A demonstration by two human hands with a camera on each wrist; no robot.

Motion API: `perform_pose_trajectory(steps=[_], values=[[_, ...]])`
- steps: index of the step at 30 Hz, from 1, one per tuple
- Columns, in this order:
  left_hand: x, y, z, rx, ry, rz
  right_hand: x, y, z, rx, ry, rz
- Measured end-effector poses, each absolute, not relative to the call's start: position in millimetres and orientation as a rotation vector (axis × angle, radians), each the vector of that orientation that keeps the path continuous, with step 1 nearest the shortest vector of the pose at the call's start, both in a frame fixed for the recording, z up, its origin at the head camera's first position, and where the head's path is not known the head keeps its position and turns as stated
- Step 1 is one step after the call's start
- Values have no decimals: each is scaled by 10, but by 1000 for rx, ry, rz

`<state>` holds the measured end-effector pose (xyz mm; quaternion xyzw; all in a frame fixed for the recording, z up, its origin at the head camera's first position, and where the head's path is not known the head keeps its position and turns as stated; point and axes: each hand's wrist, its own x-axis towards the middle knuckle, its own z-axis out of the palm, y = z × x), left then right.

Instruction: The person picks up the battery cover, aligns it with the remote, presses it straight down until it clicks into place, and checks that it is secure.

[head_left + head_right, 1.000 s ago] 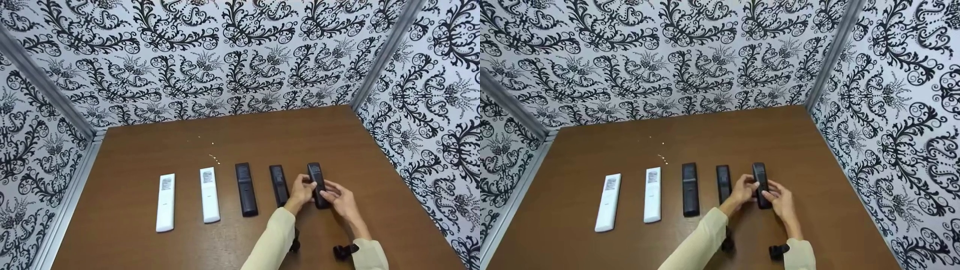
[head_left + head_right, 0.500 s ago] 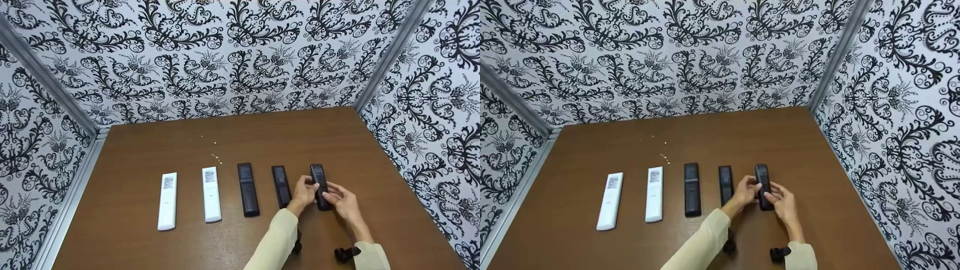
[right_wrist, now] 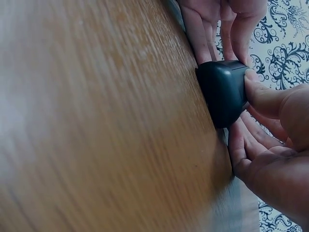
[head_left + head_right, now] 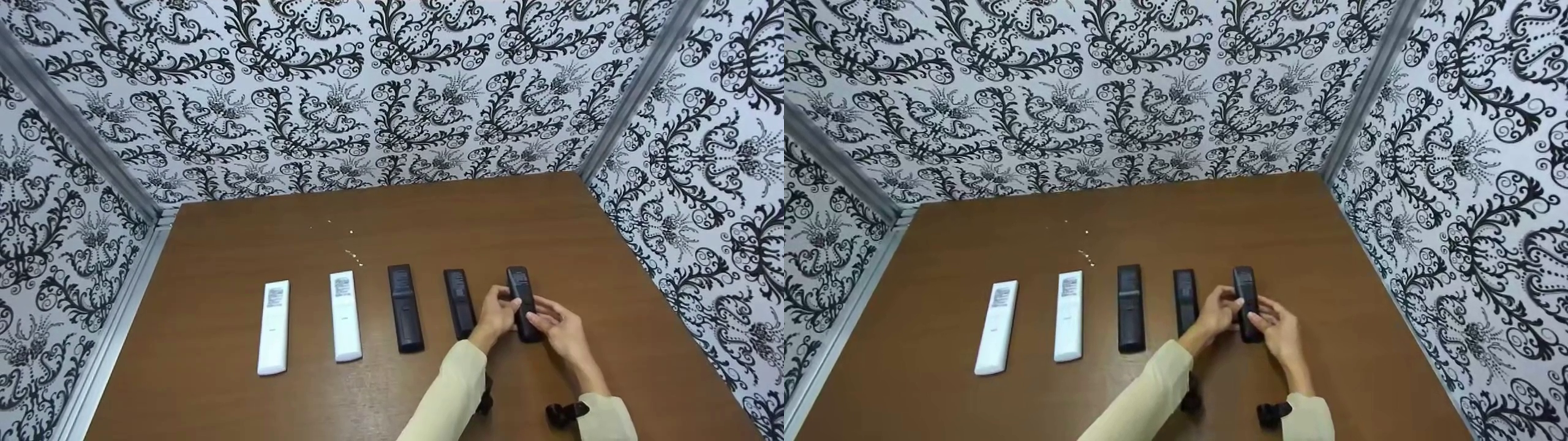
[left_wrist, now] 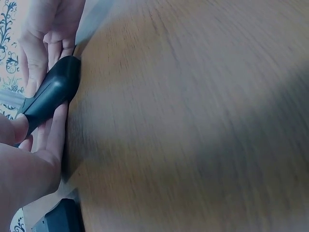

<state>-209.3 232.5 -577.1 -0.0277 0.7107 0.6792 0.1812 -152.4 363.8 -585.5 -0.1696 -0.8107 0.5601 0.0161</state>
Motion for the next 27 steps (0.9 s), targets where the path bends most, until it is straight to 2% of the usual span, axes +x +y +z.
perform_pose_trajectory(steps=[18, 27], values=[[-2088, 2335, -5781, -23, 2100, 1903, -1543, 3641, -5867, -553, -2473, 1719], [-2054, 2319, -5832, 267, 2665, 1471, -1521, 3634, -5915, -580, -2466, 1672]])
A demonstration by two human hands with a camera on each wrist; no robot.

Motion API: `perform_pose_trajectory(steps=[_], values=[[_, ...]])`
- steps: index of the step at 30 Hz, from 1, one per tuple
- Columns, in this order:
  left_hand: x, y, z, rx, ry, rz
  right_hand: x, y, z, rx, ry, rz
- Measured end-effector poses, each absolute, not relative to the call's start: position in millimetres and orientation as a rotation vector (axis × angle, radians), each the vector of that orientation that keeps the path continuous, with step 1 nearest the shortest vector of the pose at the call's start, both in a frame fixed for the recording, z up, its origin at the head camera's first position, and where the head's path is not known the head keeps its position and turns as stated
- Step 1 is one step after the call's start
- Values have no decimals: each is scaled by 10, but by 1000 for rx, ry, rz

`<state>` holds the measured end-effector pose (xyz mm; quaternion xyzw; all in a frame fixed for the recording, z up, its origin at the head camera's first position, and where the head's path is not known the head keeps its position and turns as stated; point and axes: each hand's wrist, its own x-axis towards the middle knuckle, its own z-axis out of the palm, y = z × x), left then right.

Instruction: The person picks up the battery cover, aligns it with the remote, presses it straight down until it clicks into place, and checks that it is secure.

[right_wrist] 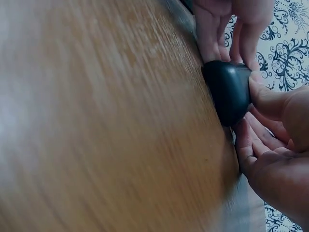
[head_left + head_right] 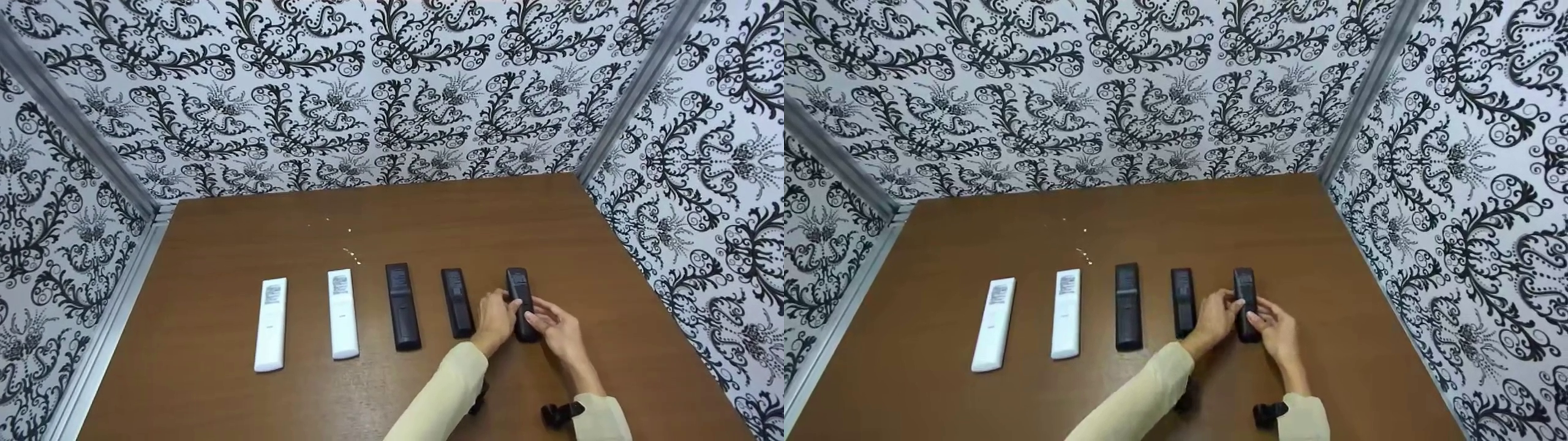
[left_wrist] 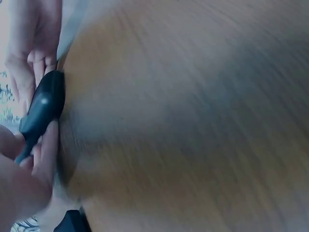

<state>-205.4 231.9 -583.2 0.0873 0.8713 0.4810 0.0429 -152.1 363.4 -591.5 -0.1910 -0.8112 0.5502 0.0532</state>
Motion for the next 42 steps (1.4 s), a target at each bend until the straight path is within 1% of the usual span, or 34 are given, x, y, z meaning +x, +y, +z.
perform_pose_trajectory(steps=[3, 16, 20, 26, 29, 32, 35, 39, 42], values=[[-2059, 2309, -5844, 290, 2746, 1345, -1543, 3621, -5927, -574, -2447, 1621], [-2013, 2306, -5836, 330, 2751, 1313, -1556, 3578, -5955, -573, -2534, 1364], [-1984, 2296, -5818, 326, 2755, 1291, -1556, 3581, -5950, -577, -2551, 1346], [-1963, 2239, -5769, 300, 2711, 1348, -1551, 3632, -5915, -619, -2582, 1325], [-1972, 2171, -5718, 260, 2627, 1463, -1542, 3667, -5897, -647, -2594, 1317], [-2001, 2070, -5644, 216, 2468, 1650, -1520, 3690, -5867, -685, -2600, 1337], [-2048, 1908, -5567, 242, 2399, 1753, -1487, 3709, -5808, -703, -2592, 1369], [-2108, 1536, -5489, 410, 2587, 1694, -1459, 3725, -5707, -640, -2581, 1309], [-2140, 1200, -5439, 478, 2761, 1617, -1478, 3749, -5613, -526, -2582, 1148]])
